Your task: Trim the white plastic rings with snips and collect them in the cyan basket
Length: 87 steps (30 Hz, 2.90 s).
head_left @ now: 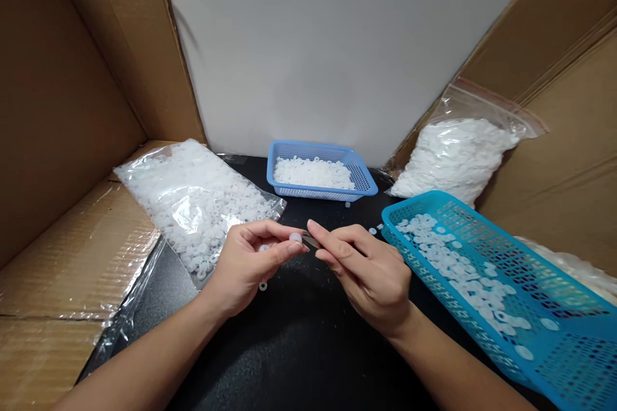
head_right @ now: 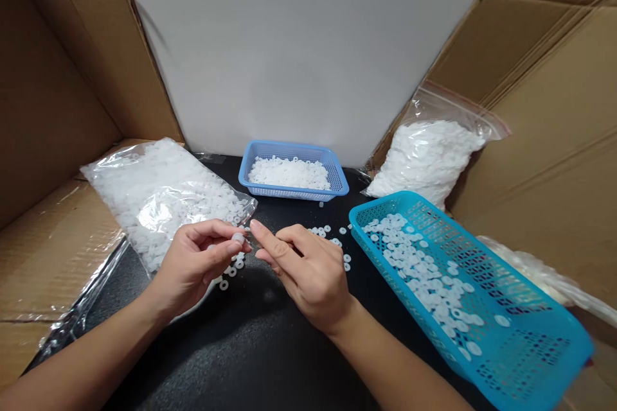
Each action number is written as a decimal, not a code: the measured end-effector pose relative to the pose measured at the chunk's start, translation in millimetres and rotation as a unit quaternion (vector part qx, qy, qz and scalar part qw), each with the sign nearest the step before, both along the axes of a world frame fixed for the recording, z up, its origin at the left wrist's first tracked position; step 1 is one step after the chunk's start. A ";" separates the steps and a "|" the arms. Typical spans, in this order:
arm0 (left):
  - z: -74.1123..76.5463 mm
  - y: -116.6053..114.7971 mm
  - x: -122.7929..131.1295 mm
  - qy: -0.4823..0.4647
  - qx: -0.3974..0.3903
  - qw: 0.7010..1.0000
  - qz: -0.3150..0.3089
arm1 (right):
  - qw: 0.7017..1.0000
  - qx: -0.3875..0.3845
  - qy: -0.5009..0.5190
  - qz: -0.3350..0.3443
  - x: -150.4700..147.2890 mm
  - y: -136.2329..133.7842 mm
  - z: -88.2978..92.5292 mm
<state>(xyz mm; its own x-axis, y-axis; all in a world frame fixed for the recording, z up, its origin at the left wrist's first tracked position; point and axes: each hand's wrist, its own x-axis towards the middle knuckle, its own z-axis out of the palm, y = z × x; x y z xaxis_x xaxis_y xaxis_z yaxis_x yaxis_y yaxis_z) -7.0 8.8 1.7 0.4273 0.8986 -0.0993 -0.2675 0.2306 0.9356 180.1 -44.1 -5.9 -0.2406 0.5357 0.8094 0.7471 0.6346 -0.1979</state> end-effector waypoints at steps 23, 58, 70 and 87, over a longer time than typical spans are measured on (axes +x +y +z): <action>-5.1 0.3 -3.4 0.050 0.058 0.997 -0.021 | 0.999 0.017 -0.040 -0.002 0.4 -0.7 3.1; -1.4 1.4 -3.1 0.130 0.232 0.964 -0.015 | 0.857 -0.341 0.378 0.077 -18.3 2.3 4.1; -5.3 5.4 -2.5 0.023 0.029 0.998 -0.056 | 0.942 -0.186 0.279 0.038 -8.1 4.5 4.8; 2.2 4.1 -0.4 -0.040 0.034 0.998 -0.020 | 0.999 0.014 -0.014 -0.039 -7.5 -2.2 3.8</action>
